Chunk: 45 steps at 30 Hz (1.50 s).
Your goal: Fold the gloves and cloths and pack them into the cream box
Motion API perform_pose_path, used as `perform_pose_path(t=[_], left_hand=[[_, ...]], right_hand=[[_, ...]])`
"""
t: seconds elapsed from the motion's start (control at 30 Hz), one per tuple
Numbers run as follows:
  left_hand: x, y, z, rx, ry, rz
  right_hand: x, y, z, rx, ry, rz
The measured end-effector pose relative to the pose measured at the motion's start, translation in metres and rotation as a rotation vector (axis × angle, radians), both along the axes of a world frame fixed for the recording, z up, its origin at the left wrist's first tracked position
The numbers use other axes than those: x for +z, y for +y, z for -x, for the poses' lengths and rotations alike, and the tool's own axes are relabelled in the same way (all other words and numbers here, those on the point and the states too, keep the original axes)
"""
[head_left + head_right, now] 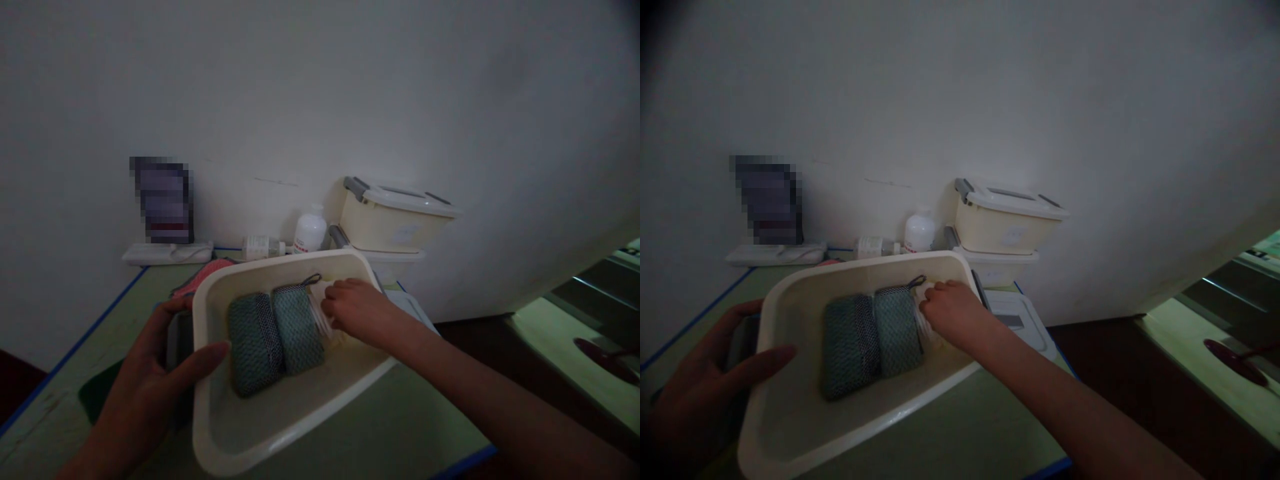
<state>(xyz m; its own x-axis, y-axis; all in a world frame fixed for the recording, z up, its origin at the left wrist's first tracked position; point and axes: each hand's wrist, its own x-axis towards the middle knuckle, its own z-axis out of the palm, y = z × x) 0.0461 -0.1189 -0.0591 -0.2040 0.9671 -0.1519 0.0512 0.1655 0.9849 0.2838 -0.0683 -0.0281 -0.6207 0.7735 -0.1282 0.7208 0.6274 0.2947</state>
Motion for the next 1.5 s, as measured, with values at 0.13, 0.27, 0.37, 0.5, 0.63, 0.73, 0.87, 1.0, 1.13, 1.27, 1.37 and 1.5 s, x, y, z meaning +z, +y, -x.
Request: perform_pose_path(t=[0.13, 0.27, 0.37, 0.5, 0.63, 0.73, 0.87, 1.0, 1.13, 1.27, 1.37, 1.5], left_hand=[[0.002, -0.001, -0.001, -0.008, 0.003, 0.007], [0.002, -0.001, 0.0, -0.009, 0.002, 0.001], [0.001, 0.0, 0.001, -0.029, -0.022, 0.016], [0.0, 0.0, 0.001, -0.045, -0.01, -0.009], [0.001, 0.0, -0.001, -0.061, -0.005, -0.018], [0.002, 0.0, -0.002, -0.059, -0.002, -0.043], [0.001, 0.0, -0.001, -0.059, -0.011, -0.03], [0.002, -0.001, 0.0, -0.054, -0.022, 0.005], [0.002, 0.0, 0.0, -0.057, 0.017, -0.001], [0.001, 0.002, 0.001, -0.05, -0.017, 0.017], [0.001, 0.003, 0.001, -0.056, -0.073, 0.034], [0.003, 0.001, 0.0, -0.052, -0.034, 0.031]], right_hand=[[-0.014, -0.004, 0.001, 0.009, -0.02, 0.082], [-0.011, -0.009, 0.001, -0.037, -0.005, 0.081], [-0.002, -0.01, 0.001, -0.084, 0.01, 0.033], [-0.002, -0.006, 0.005, -0.14, 0.013, -0.02], [-0.015, -0.005, 0.008, -0.163, 0.013, -0.048], [-0.021, -0.005, 0.006, -0.159, 0.021, -0.081], [-0.016, -0.007, 0.003, -0.131, 0.026, -0.093], [-0.009, -0.007, 0.003, -0.117, 0.042, -0.099], [-0.012, -0.004, 0.003, -0.125, 0.048, -0.061], [-0.015, -0.006, 0.003, -0.137, 0.047, -0.008], [-0.011, -0.008, 0.004, -0.15, 0.044, 0.011], [0.0, -0.004, 0.005, -0.215, 0.039, -0.038]])
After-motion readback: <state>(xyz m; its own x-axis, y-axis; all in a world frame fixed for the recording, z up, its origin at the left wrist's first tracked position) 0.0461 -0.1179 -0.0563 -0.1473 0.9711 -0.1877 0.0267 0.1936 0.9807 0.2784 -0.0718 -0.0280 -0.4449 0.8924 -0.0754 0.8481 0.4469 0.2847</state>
